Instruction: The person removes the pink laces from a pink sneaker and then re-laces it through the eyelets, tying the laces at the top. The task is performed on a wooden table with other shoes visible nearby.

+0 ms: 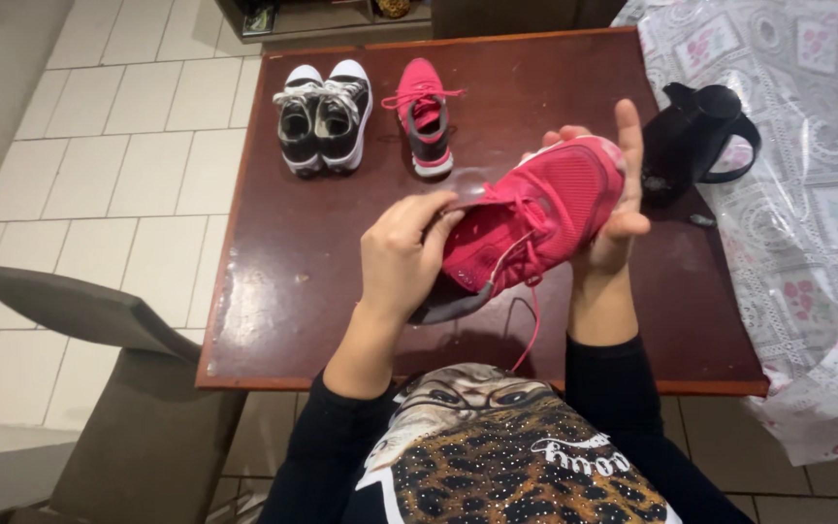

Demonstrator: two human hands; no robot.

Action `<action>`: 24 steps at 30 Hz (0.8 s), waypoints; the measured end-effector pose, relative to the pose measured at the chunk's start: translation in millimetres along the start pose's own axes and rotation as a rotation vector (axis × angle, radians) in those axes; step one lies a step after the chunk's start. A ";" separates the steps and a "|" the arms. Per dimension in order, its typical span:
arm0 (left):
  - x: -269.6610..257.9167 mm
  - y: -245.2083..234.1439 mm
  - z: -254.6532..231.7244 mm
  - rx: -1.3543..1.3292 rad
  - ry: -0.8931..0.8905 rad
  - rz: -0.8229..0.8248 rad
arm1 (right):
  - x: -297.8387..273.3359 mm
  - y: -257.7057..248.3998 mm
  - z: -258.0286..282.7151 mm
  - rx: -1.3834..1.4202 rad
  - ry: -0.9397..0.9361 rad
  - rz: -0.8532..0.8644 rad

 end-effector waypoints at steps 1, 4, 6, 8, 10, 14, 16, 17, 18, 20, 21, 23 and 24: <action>-0.6 -2.0 2.0 -0.002 -0.009 -0.024 | -0.5 0.0 -2.9 0.022 -0.009 -0.004; -15.8 -4.9 8.1 -0.011 0.015 -0.231 | 0.1 -0.9 -8.6 -0.009 -0.025 -0.029; -32.8 -2.2 16.5 -0.030 -0.090 -0.349 | 0.3 -0.3 -12.9 0.022 -0.018 -0.073; -47.6 3.4 30.4 -0.065 -0.210 -0.322 | -0.2 2.1 -17.3 0.022 -0.010 -0.093; -54.9 14.5 49.6 -0.120 -0.340 -0.147 | -1.4 4.0 -17.8 -0.012 -0.004 -0.089; -53.8 52.3 100.0 -0.315 -0.738 0.289 | -6.0 3.7 -16.6 -0.224 -0.035 0.105; -48.7 72.1 116.0 -0.656 -0.805 0.375 | -10.1 0.2 -14.6 -0.281 -0.049 0.147; -51.2 75.0 121.4 -0.750 -0.888 0.433 | -11.6 -1.9 -13.1 -0.298 -0.054 0.161; -48.3 79.1 124.5 -0.846 -0.961 0.497 | -10.0 -5.1 -10.6 -0.293 -0.059 0.161; -45.3 84.5 122.1 -0.979 -1.036 0.585 | -9.3 -11.6 -7.4 -0.247 -0.054 0.133; -44.9 85.9 117.8 -1.016 -1.039 0.607 | -8.7 -15.9 -6.2 -0.204 -0.044 0.104; -39.7 85.3 106.2 -1.162 -1.000 0.633 | -4.0 -24.0 -7.0 -0.142 -0.044 0.061; -37.7 82.2 99.7 -1.270 -0.959 0.631 | 0.1 -27.9 -8.7 -0.121 -0.049 0.049</action>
Point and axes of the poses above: each hand's wrist, its own x-axis towards the middle knuckle, its own y-axis out of the palm, z = x × y, the point moved 2 cm from there along x, towards the middle knuckle, and after that the axes turned 10 degrees about -y, right-handed, at the moved point
